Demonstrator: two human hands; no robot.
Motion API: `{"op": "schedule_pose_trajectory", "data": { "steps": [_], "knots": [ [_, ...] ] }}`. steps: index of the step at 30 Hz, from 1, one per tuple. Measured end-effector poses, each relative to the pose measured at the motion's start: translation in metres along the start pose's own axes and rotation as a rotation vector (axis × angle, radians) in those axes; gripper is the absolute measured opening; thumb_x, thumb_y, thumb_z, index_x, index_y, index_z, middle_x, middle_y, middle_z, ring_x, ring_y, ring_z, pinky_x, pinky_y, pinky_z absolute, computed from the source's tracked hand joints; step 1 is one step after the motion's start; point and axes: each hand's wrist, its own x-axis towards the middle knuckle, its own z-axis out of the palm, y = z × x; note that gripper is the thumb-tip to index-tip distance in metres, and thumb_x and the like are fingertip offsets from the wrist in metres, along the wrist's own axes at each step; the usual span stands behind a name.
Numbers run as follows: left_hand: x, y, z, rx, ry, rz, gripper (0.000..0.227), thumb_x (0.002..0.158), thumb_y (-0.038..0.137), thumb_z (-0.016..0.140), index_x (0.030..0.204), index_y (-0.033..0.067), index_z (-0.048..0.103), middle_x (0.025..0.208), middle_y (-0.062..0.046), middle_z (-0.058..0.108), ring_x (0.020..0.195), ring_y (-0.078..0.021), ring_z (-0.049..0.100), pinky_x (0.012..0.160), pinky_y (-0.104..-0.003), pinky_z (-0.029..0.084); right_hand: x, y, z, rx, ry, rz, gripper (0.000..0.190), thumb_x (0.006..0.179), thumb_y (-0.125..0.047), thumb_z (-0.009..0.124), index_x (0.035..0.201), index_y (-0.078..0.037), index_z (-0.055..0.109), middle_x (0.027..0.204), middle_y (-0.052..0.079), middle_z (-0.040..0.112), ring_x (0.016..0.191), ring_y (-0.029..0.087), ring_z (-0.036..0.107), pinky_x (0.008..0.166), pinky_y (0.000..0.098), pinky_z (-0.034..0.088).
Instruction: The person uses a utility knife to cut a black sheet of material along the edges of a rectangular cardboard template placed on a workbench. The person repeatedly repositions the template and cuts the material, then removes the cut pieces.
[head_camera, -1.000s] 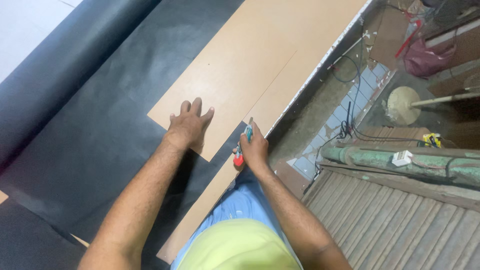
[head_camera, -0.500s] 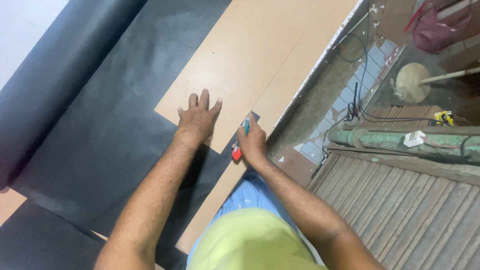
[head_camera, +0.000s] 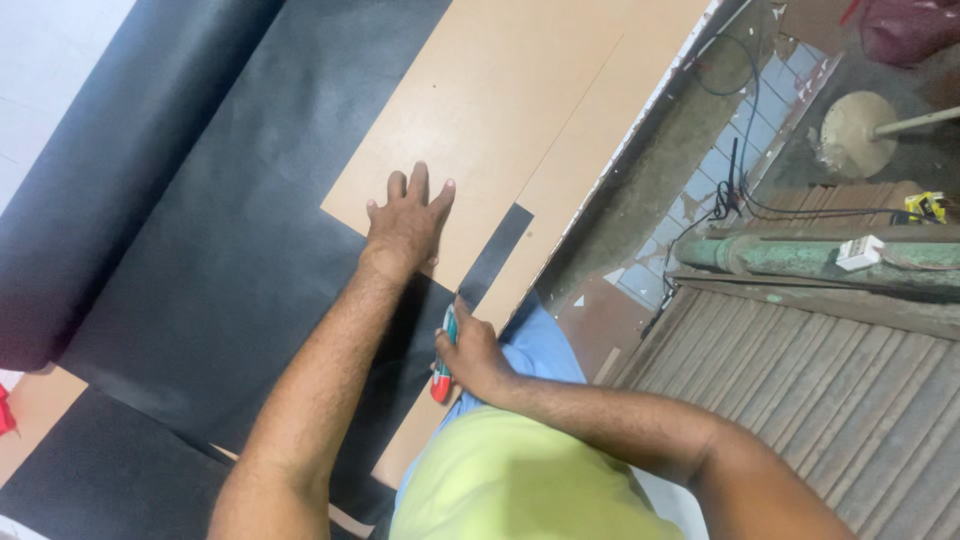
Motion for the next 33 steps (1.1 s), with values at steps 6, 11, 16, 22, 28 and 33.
{"op": "schedule_pose_trajectory", "data": {
  "steps": [6, 11, 16, 22, 28, 33],
  "knots": [
    [-0.001, 0.003, -0.002, 0.037, 0.000, 0.000, 0.118, 0.069, 0.036, 0.095, 0.160, 0.0312, 0.021, 0.164, -0.016, 0.011, 0.146, -0.0382, 0.021, 0.109, -0.060, 0.045, -0.003, 0.010, -0.006, -0.128, -0.142, -0.019, 0.064, 0.093, -0.014, 0.062, 0.151, 0.001, 0.039, 0.076, 0.019, 0.075, 0.066, 0.027, 0.079, 0.069, 0.0387, 0.065],
    [-0.002, 0.002, 0.003, 0.023, -0.006, 0.003, 0.116, 0.071, 0.033, 0.094, 0.160, 0.0297, 0.020, 0.165, -0.015, 0.011, 0.146, -0.0380, 0.020, 0.110, -0.061, 0.042, 0.007, 0.019, -0.038, -0.396, 0.248, -0.413, 0.053, 0.090, -0.019, 0.068, 0.139, -0.002, 0.053, 0.089, 0.020, 0.072, 0.082, 0.037, 0.072, 0.073, 0.0485, 0.057],
    [0.004, -0.005, 0.023, -0.029, 0.112, 0.014, 0.109, 0.069, 0.031, 0.093, 0.157, 0.0275, 0.028, 0.165, -0.015, 0.015, 0.149, -0.0376, 0.021, 0.112, -0.063, 0.039, 0.030, 0.048, -0.092, -0.537, 0.427, -0.424, 0.035, 0.092, -0.027, 0.070, 0.120, -0.007, 0.061, 0.093, 0.018, 0.072, 0.086, 0.039, 0.071, 0.071, 0.0509, 0.055],
    [-0.023, -0.020, 0.082, -0.312, 0.566, -0.038, 0.095, 0.070, 0.034, 0.090, 0.149, 0.0083, 0.043, 0.157, -0.030, 0.029, 0.148, -0.0451, 0.027, 0.117, -0.069, 0.024, 0.002, 0.121, -0.157, -0.568, 0.580, -0.059, 0.040, 0.092, -0.040, 0.069, 0.120, -0.011, 0.064, 0.089, 0.019, 0.072, 0.086, 0.041, 0.070, 0.073, 0.0512, 0.054],
    [-0.046, 0.011, 0.139, -0.458, 0.714, -0.319, 0.087, 0.089, 0.046, 0.071, 0.151, -0.0054, 0.039, 0.162, -0.033, 0.023, 0.154, -0.0472, 0.015, 0.120, -0.072, 0.008, -0.010, 0.139, -0.211, -0.256, 0.628, 0.246, 0.039, 0.092, -0.034, 0.070, 0.119, -0.007, 0.065, 0.084, 0.025, 0.072, 0.078, 0.044, 0.072, 0.073, 0.0512, 0.056],
    [-0.054, 0.047, 0.166, -0.444, 0.682, -0.410, 0.089, 0.096, 0.057, 0.053, 0.155, -0.0065, 0.032, 0.165, -0.029, 0.017, 0.154, -0.0423, 0.010, 0.119, -0.068, 0.005, 0.054, 0.105, -0.261, -0.484, 0.720, -0.064, 0.059, 0.088, -0.028, 0.072, 0.142, -0.011, 0.055, 0.104, 0.023, 0.069, 0.094, 0.041, 0.068, 0.083, 0.0494, 0.054]
  ]
}}
